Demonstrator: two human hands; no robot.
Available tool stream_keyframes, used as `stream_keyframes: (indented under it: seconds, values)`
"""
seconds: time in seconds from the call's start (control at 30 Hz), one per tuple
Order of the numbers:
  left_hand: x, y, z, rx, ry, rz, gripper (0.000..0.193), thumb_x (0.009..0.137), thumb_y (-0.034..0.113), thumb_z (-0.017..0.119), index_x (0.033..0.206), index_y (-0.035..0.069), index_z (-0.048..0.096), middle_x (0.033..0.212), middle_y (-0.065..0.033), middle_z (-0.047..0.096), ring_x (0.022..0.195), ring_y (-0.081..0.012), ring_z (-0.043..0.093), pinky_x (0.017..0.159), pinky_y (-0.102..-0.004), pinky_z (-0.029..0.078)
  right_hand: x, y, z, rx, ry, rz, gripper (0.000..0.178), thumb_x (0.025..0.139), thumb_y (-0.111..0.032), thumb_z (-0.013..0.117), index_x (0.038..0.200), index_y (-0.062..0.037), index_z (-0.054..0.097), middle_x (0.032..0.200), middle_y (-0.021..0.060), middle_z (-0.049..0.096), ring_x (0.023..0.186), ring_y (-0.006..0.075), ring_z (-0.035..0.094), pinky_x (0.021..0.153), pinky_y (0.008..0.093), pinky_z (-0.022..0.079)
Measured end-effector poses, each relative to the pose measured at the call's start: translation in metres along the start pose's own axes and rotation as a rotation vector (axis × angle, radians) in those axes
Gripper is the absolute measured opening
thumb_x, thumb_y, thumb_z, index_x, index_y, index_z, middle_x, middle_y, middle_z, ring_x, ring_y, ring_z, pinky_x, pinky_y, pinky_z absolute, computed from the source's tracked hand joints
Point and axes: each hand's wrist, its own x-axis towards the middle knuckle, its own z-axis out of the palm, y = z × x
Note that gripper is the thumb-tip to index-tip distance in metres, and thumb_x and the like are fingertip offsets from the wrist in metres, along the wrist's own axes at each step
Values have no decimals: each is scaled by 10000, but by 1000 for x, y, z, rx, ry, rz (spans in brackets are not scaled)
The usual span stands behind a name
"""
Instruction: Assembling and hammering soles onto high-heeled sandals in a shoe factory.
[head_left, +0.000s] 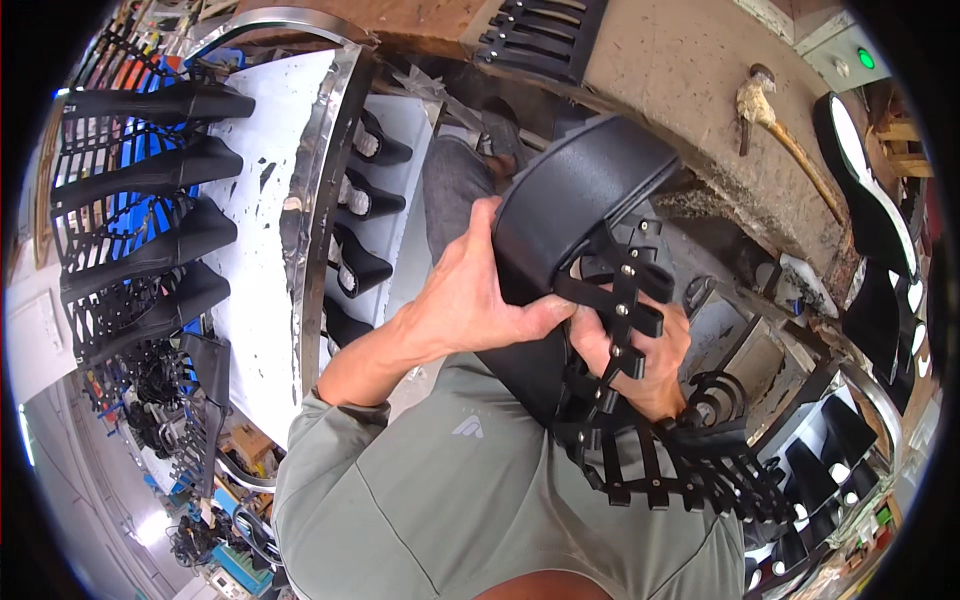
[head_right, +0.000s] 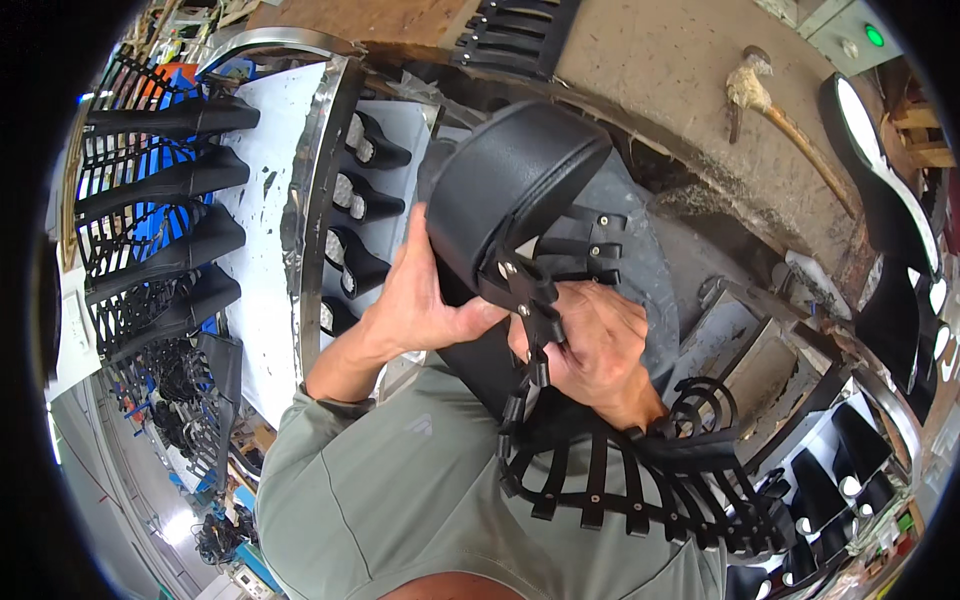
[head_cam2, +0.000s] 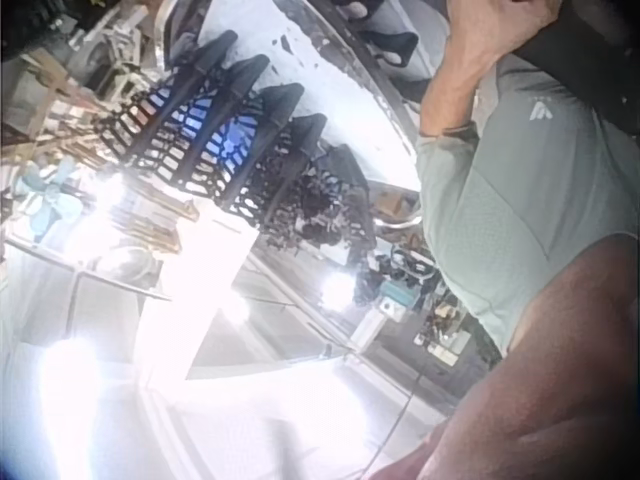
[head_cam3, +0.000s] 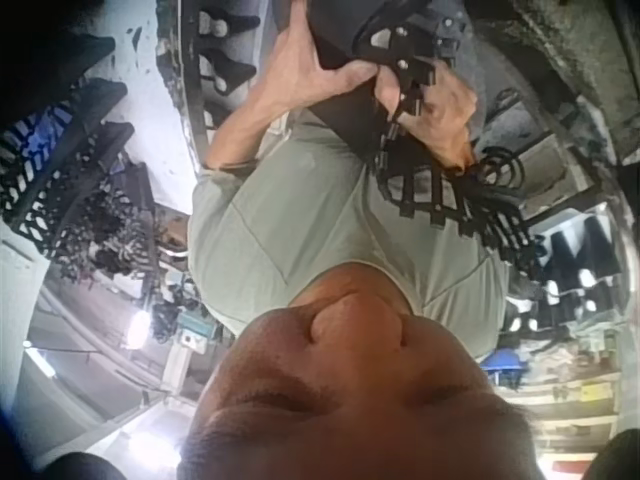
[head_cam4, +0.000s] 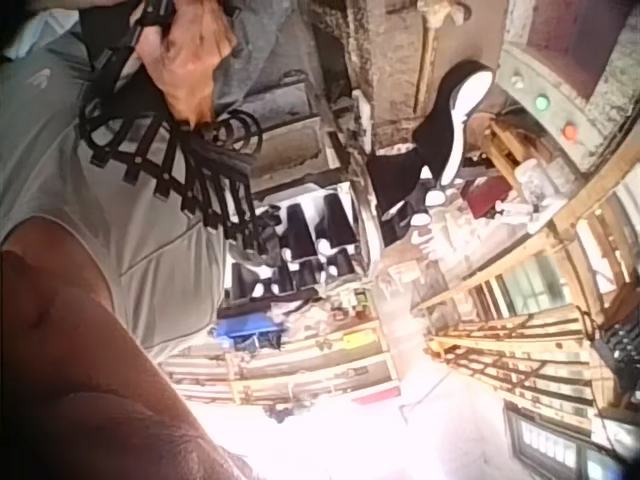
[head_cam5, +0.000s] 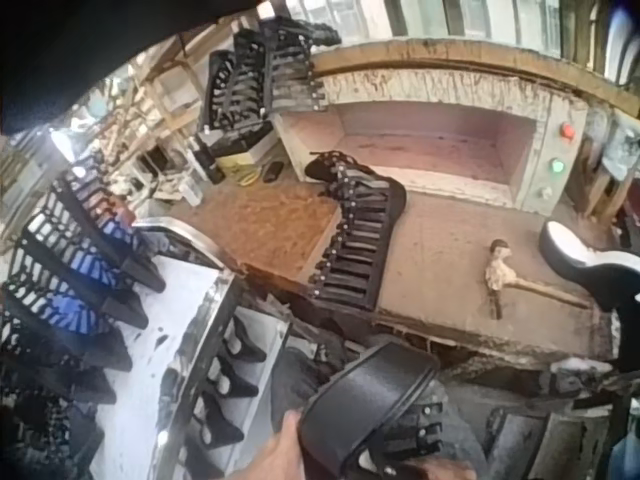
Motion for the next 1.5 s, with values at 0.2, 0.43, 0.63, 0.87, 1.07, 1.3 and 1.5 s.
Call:
stream_keyframes:
  seconds: [0.2, 0.43, 0.63, 0.87, 1.07, 1.3, 1.5]
  values:
    - [-9, 8, -7, 144, -8, -53, 1068, 660, 482, 814, 1282, -129, 198, 1121, -327, 558, 1049, -426, 596, 897, -437, 481, 20, -10, -11, -6, -244, 38, 381, 650, -59, 744, 1007, -2, 624, 815, 100, 639, 668, 275, 647, 608, 353, 537]
    - [-10, -2, -11, 137, 30, 17, 1053, 695, 497, 792, 1283, -125, 180, 1106, -330, 561, 1018, -450, 602, 872, -462, 488, 26, -14, -1, 36, -183, -13, 345, 667, -91, 747, 974, 9, 625, 785, 100, 633, 650, 260, 646, 596, 353, 539]
    - [-9, -5, -8, 59, 30, 14, 942, 728, 465, 765, 1256, -103, 230, 1103, -312, 575, 1027, -432, 603, 898, -444, 479, 13, 4, 13, 72, -55, 4, 344, 603, -6, 744, 920, 13, 612, 702, 77, 625, 549, 230, 622, 507, 308, 494]
    - [4, -20, -10, -111, -8, -140, 831, 719, 407, 712, 1235, -96, 298, 1163, -274, 551, 1099, -355, 567, 944, -387, 431, 37, -17, -4, 26, -331, 290, 366, 668, 27, 643, 1023, -7, 562, 799, 133, 643, 658, 299, 637, 589, 356, 521]
    - [13, -11, -8, -354, -40, -211, 752, 728, 256, 680, 1280, -67, 286, 1164, -182, 506, 1108, -228, 493, 975, -335, 390, 42, -33, -13, 6, -387, 322, 367, 737, -33, 688, 1073, 15, 551, 816, 133, 604, 687, 298, 635, 603, 372, 521]
    - [-3, -3, -5, -431, 24, 38, 742, 704, 107, 684, 1285, -27, 244, 1175, -145, 465, 1109, -192, 453, 980, -346, 372, 46, -37, -22, -12, -481, 404, 365, 761, -165, 755, 1039, 5, 592, 853, 136, 597, 647, 297, 626, 548, 366, 515]
    - [-9, -3, 4, -176, 153, 160, 787, 626, 125, 711, 1264, -24, 275, 1051, -197, 555, 971, -306, 589, 892, -362, 453, 37, -46, -23, -57, -416, 345, 296, 792, -138, 707, 1016, 25, 603, 851, 139, 592, 664, 287, 638, 547, 348, 527]
